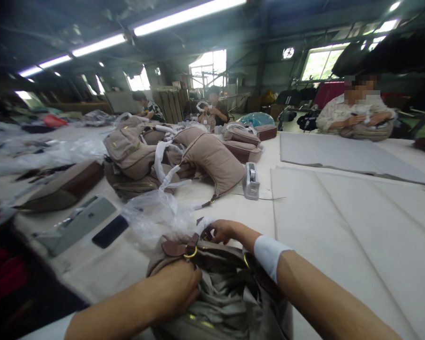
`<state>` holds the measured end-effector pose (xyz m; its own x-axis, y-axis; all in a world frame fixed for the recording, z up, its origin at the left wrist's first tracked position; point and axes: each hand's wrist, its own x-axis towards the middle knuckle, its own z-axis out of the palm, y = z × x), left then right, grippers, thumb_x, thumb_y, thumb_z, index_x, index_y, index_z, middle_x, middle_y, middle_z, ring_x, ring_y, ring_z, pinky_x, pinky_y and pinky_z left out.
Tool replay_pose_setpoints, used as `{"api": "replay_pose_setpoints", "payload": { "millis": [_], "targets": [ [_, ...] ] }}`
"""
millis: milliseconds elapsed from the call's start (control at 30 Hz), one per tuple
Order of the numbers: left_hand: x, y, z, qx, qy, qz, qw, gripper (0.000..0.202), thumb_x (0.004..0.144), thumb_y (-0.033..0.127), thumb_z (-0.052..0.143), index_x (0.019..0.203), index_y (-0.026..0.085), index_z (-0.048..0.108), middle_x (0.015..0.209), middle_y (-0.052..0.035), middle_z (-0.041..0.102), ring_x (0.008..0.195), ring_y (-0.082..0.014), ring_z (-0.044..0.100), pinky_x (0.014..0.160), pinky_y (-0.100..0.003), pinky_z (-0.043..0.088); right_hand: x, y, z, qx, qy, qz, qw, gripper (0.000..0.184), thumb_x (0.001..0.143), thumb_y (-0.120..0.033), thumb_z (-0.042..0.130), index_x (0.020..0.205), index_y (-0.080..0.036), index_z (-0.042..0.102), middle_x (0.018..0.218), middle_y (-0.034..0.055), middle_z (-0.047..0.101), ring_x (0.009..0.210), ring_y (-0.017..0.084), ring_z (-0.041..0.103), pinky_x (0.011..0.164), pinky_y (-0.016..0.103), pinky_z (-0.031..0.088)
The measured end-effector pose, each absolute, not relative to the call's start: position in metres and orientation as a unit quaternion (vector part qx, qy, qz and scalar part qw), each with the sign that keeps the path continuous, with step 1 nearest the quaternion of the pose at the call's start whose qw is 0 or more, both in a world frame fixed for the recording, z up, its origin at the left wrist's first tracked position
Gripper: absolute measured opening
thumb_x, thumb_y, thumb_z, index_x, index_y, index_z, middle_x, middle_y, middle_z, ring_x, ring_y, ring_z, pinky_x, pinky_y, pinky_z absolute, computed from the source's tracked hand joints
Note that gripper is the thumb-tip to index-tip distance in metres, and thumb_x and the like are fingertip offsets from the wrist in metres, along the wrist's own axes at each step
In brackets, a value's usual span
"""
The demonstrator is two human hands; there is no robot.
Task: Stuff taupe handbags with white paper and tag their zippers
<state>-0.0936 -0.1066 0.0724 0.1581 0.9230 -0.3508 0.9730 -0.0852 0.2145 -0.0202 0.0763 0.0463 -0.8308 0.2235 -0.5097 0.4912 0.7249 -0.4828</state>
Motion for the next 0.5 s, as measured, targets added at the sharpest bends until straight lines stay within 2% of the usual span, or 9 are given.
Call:
{"api": "replay_pose_setpoints", "payload": {
  "millis": [100,200,267,333,433,500],
  "targets": [
    [-0.094,-0.109,0.087,0.727,0.654,-0.041,0.204,0.024,0.081,0.021,0.043,0.091,0.015,0.063,0.085,-0.0127,0.069,0.075,-0.0292,0.067,0.067,-0.041,0.055,-0.025,0.066,0.023,0.188,0.911,-0.328,0.163,0.045,0.073,-0.008,0.052,0.117,-0.013,0.058,0.095,0.0043,0.068,0.074,0.014,0.062,0.062,0.02,0.049],
    [-0.098,-0.111,0.091,0.703,0.673,0.084,0.215,0.026,0.083,0.021,0.04,0.102,0.017,0.058,0.102,-0.0102,0.067,0.093,-0.0261,0.064,0.084,-0.041,0.053,-0.03,0.062,0.027,0.178,0.927,-0.303,0.127,0.035,0.076,-0.012,0.055,0.11,-0.013,0.063,0.095,0.0046,0.067,0.081,0.016,0.061,0.068,0.022,0.049],
    [-0.101,-0.114,0.09,0.672,0.681,0.191,0.219,0.037,0.086,0.023,0.039,0.119,0.015,0.052,0.125,-0.012,0.058,0.115,-0.0236,0.054,0.101,-0.038,0.044,-0.03,0.065,0.047,0.178,0.941,-0.267,0.111,0.025,0.076,-0.02,0.058,0.098,-0.012,0.067,0.093,0.0058,0.066,0.082,0.018,0.06,0.072,0.025,0.048],
    [-0.105,-0.118,0.089,0.637,0.677,0.293,0.223,0.048,0.089,0.029,0.035,0.135,0.013,0.038,0.142,-0.0114,0.043,0.131,-0.0206,0.04,0.111,-0.036,0.032,-0.024,0.068,0.078,0.189,0.954,-0.216,0.089,0.023,0.073,-0.027,0.063,0.087,-0.009,0.069,0.098,0.0112,0.063,0.085,0.022,0.059,0.078,0.031,0.047],
    [-0.109,-0.127,0.09,0.607,0.64,0.411,0.231,0.053,0.093,0.032,0.023,0.143,0.014,0.023,0.151,-0.007,0.03,0.138,-0.019,0.028,0.115,-0.037,0.026,-0.004,0.055,0.132,0.206,0.97,-0.126,0.039,0.026,0.07,-0.027,0.065,0.085,-0.006,0.068,0.114,0.0206,0.054,0.105,0.034,0.05,0.093,0.044,0.038],
    [-0.109,-0.131,0.09,0.59,0.629,0.459,0.213,0.053,0.092,0.024,0.011,0.144,0.014,0.016,0.153,-0.0061,0.023,0.14,-0.0186,0.022,0.115,-0.038,0.025,0.012,0.03,0.16,0.212,0.976,-0.044,0.035,0.026,0.071,-0.029,0.064,0.086,-0.008,0.069,0.116,0.0208,0.053,0.112,0.037,0.045,0.096,0.047,0.035]
  ]
}}
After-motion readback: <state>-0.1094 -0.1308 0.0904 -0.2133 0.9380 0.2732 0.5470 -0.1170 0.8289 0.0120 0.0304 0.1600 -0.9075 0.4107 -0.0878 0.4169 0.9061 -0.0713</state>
